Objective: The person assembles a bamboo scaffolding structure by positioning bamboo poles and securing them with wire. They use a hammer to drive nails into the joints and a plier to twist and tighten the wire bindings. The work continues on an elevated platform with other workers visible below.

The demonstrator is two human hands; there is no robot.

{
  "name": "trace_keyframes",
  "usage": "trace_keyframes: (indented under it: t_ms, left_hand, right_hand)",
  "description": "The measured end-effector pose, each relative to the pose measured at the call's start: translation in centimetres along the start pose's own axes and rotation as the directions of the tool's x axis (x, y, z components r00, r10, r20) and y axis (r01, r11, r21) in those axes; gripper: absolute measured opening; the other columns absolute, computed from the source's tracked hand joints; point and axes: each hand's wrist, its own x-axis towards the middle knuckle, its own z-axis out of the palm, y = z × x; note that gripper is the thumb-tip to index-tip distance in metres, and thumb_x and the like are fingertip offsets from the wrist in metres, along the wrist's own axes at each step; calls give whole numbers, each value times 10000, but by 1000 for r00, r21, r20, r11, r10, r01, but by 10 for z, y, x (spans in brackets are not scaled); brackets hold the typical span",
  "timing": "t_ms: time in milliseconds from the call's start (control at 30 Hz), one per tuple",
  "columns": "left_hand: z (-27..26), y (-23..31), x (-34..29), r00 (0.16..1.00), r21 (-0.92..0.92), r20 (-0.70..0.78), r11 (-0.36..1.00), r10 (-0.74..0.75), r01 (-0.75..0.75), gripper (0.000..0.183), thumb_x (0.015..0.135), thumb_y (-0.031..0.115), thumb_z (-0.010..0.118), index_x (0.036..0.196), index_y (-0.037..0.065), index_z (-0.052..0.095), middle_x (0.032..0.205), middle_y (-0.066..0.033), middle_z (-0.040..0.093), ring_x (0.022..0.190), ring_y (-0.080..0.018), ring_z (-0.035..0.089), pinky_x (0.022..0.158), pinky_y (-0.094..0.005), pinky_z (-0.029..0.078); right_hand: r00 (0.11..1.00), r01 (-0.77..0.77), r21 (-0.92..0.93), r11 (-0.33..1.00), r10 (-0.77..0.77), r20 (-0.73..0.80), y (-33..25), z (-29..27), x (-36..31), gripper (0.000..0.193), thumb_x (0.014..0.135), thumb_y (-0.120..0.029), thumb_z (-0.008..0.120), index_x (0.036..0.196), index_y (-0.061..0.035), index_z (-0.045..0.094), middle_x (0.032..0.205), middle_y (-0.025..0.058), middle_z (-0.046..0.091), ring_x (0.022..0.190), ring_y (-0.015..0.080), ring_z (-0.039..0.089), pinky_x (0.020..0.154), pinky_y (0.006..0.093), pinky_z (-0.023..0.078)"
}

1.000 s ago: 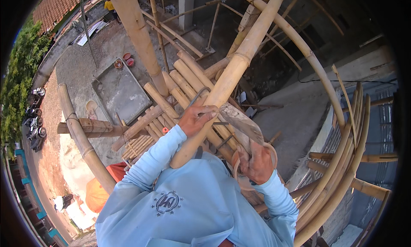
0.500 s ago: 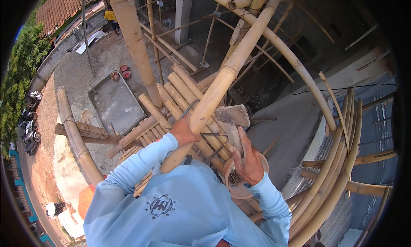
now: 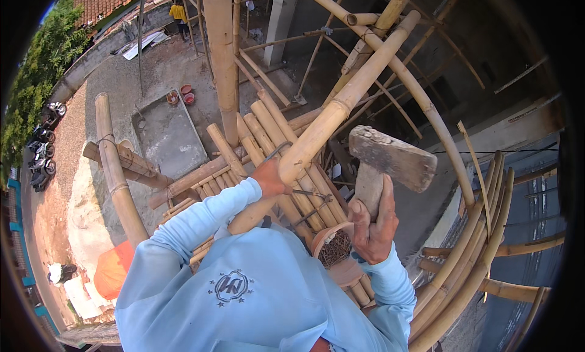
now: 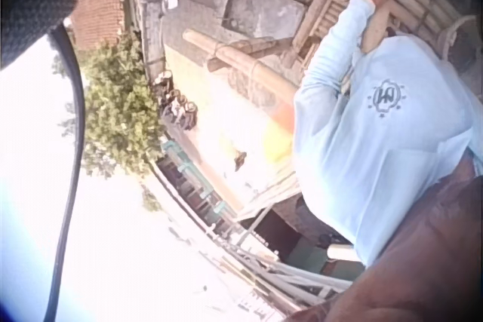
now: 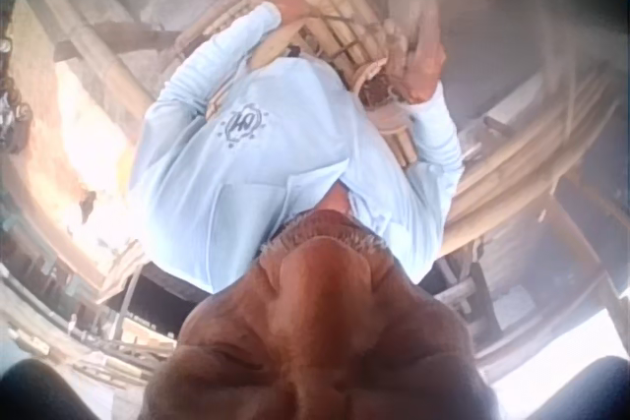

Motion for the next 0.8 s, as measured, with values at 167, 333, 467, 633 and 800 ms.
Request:
trace_keyframes:
  t_ms: [167, 333, 467, 633, 800]
  left_hand:
    - [-8, 12, 13, 999, -25, 11, 999, 32, -31, 675, 617, 195, 837, 1179, -78, 584, 1051, -248, 700, 988, -360, 685, 900, -414, 534]
    - [-24, 21, 35, 999, -3, 17, 1000, 27, -27, 626, 611, 205, 836, 1122, -77, 611, 1024, -233, 711, 978, -361, 689, 904, -411, 535]
    - [-20, 21, 2, 1000, -61, 25, 998, -12, 14, 629, 612, 213, 839, 1125, -74, 617, 1026, -222, 714, 973, -357, 689, 922, -407, 533]
    - [-16, 21, 10, 999, -86, 14, 996, 36, -35, 629, 607, 211, 844, 1127, -67, 624, 1022, -209, 714, 962, -336, 688, 917, -401, 532]
    - [-14, 8, 0, 997, -70, 75, 997, -31, 36, 630, 602, 200, 854, 1135, -53, 633, 1049, -206, 718, 975, -327, 690, 927, -400, 529]
  right_hand:
    - [961, 277, -301, 912, -262, 90, 12, 11, -15, 682, 944, -75, 648, 1512, 74, 300, 1061, 331, 666, 858, 474, 696, 722, 495, 563]
    - [978, 29, -273, 962, 29, 207, 15, 16, -18, 641, 955, -76, 628, 1506, 49, 325, 1070, 339, 656, 893, 445, 707, 752, 462, 571]
    - [985, 113, -17, 993, -114, -127, 5, -1, -13, 612, 944, -77, 653, 1455, 95, 364, 1034, 312, 665, 809, 356, 715, 707, 413, 566]
    - [955, 19, -331, 943, 81, 285, 49, 42, -24, 660, 881, -53, 678, 1447, 92, 373, 1071, 308, 670, 778, 441, 701, 694, 479, 581]
    - [986, 164, -108, 980, -167, -21, 24, 27, -11, 706, 851, -21, 701, 1480, 52, 388, 1125, 306, 663, 774, 453, 699, 676, 498, 582]
